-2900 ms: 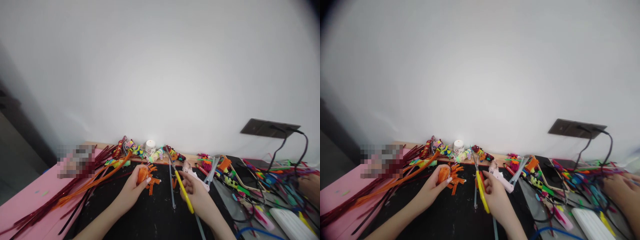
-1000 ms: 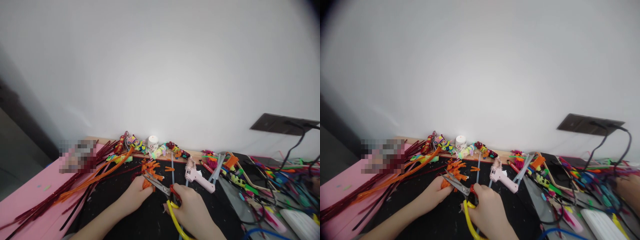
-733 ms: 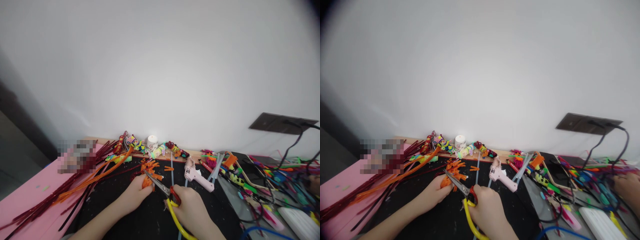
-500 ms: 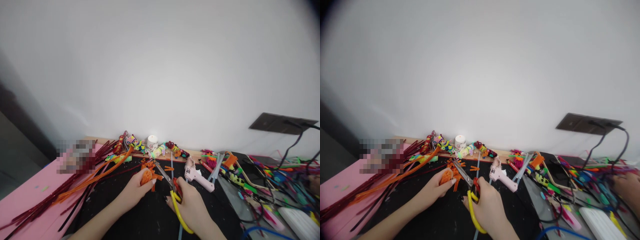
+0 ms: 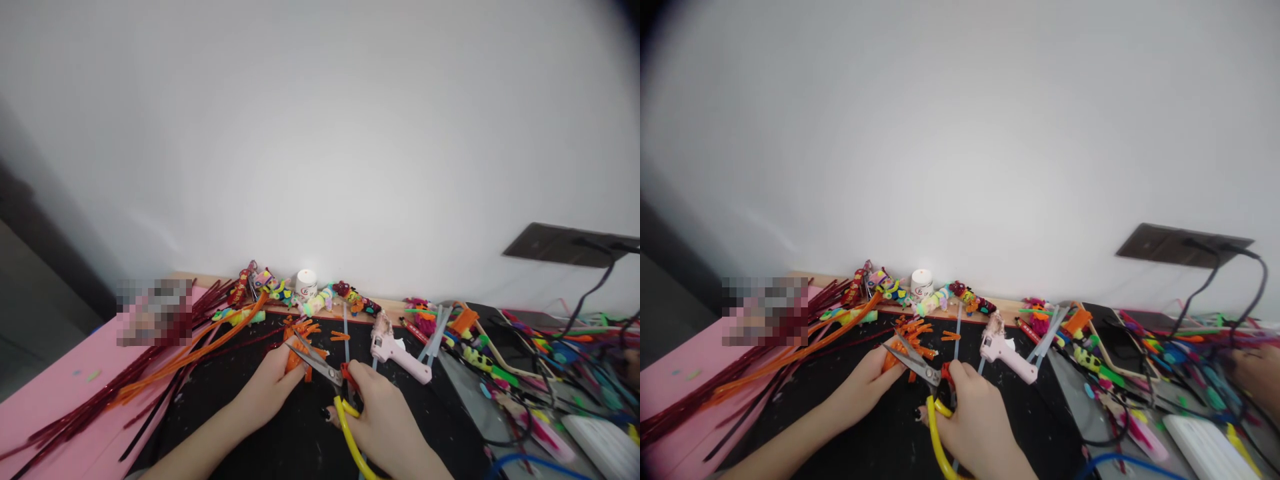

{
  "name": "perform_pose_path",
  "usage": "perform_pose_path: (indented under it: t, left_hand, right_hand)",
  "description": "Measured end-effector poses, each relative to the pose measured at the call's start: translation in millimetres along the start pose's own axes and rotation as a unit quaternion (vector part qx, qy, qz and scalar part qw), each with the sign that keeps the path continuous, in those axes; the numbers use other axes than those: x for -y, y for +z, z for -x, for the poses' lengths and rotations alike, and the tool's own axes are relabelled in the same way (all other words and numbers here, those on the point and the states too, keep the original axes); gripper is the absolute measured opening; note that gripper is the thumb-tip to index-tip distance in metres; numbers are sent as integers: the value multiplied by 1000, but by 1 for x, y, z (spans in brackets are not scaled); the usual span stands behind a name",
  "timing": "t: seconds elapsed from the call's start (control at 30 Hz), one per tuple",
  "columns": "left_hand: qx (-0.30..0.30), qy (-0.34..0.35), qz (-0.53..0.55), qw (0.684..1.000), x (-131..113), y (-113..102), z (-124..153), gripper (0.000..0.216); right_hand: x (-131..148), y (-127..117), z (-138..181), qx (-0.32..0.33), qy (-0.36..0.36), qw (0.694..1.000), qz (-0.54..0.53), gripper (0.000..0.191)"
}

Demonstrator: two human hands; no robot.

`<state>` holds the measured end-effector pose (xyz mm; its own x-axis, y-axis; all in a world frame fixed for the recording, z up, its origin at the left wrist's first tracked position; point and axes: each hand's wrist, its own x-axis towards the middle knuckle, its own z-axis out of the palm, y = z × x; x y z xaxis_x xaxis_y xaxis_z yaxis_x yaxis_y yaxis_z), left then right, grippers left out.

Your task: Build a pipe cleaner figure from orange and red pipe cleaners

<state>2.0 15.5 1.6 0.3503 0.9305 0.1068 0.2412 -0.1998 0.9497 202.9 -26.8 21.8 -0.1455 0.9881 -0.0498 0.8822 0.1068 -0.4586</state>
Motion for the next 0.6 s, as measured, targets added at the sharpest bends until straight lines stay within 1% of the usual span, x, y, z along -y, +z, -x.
perform_pose_path:
  t: [0.2, 0.4, 0.5, 0.6]
  left_hand:
    - [6, -19, -54, 998, 8, 0, 3, 21]
    - [20, -13, -47, 999, 4, -1, 1, 27]
    - [17, -11, -51, 998, 2, -2, 1, 28]
    - [9, -22, -67, 997, 3, -2, 2, 26]
  right_hand:
    - [0, -2, 0, 17, 6, 999, -31, 18]
    - [-1, 4, 2, 45, 55, 997, 6, 29]
    - [-2, 8, 0, 26, 52, 998, 7, 32]
    - [-2, 7, -1, -12, 39, 999, 4, 28]
